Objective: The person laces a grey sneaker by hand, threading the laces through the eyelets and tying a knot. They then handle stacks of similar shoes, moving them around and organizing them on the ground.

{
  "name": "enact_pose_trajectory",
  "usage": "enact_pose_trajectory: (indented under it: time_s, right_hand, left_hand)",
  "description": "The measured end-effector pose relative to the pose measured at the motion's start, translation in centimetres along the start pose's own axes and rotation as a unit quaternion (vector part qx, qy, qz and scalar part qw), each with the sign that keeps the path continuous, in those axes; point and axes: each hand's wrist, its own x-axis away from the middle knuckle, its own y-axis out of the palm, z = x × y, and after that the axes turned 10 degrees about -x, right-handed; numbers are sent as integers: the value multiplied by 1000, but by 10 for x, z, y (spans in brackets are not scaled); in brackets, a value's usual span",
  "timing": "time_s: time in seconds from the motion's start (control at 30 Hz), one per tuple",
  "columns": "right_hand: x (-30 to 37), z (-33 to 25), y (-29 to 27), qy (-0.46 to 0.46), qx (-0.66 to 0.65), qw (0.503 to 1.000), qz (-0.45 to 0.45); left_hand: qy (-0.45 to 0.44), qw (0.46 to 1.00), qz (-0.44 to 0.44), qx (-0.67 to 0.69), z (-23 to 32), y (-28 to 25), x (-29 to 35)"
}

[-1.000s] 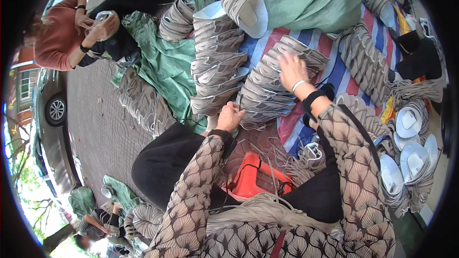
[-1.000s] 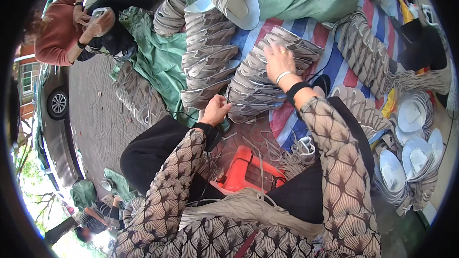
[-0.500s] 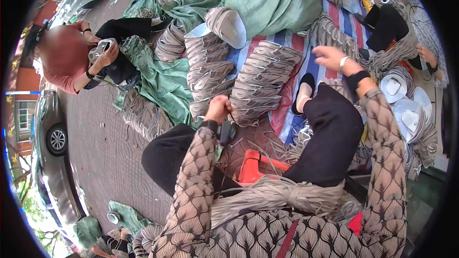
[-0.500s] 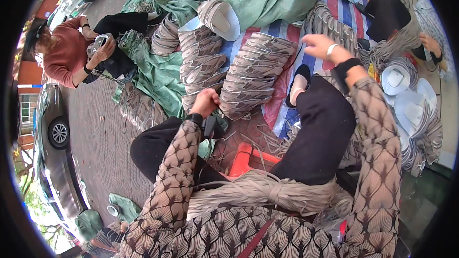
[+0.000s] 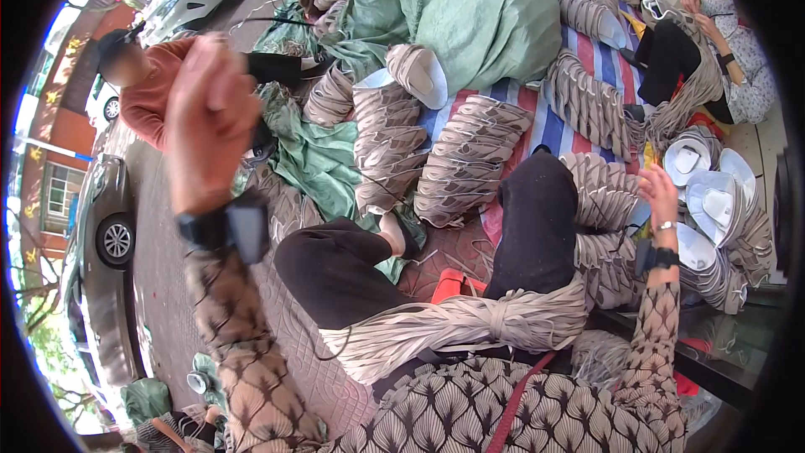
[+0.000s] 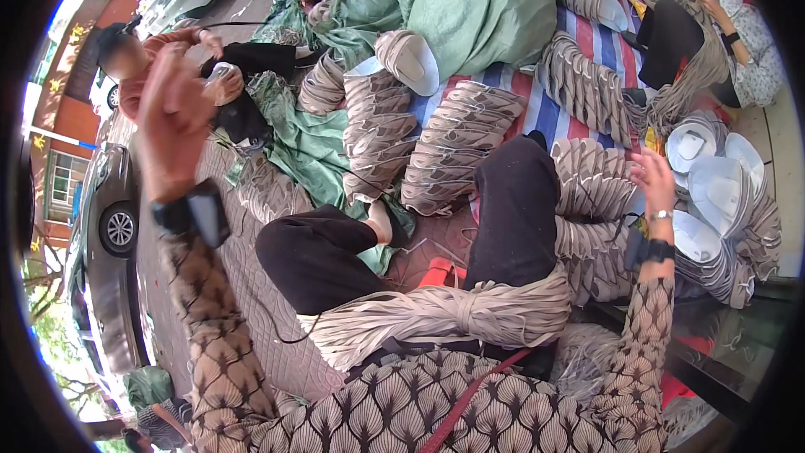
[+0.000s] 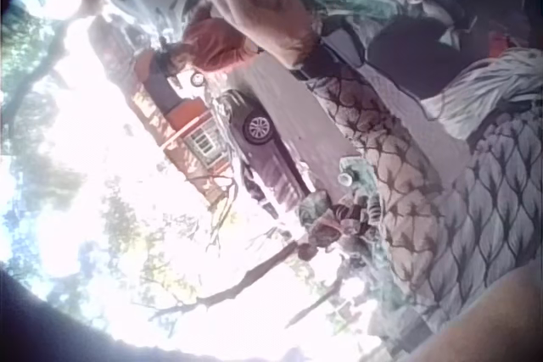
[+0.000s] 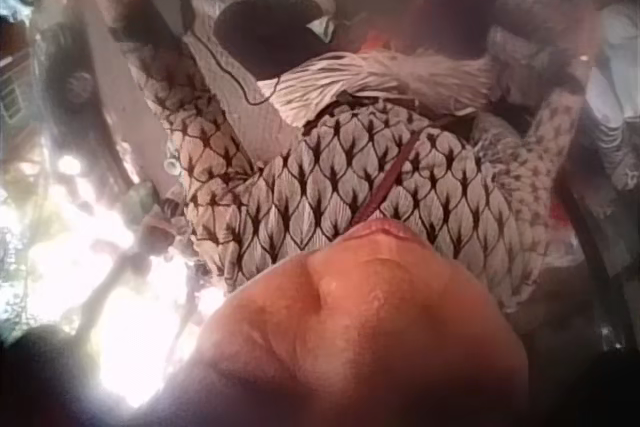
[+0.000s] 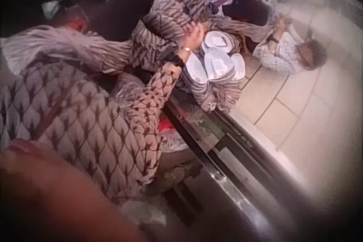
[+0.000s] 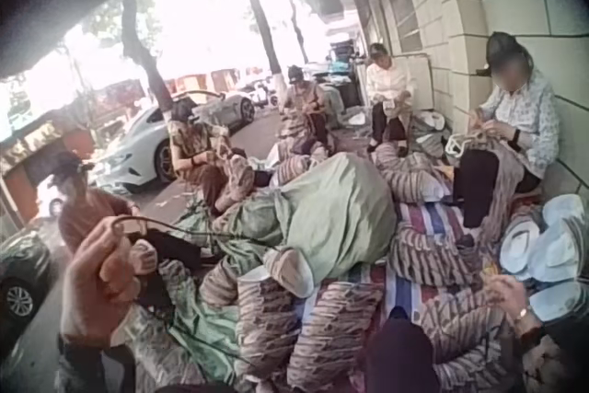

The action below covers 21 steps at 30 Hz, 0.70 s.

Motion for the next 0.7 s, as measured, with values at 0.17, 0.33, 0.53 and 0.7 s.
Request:
enact_pose_trajectory:
  time_s: [0.17,0.33,0.53,0.7]
  right_hand:
    - [20,-17,-36,-124,-84,983,105]
    - [102,-58,164,-179,-159,966,-97]
    - [229,-74,319,-184,-56,773,-604]
    - [266,-69,322,90,-46,635,-765]
  left_hand:
    - [116,993,-11,-23,107,-12,54]
    - [87,978,38,-187,127,60,82]
    - [-56,992,-102,-58,40,104,92]
    - [13,999,49,-7,40,47,100]
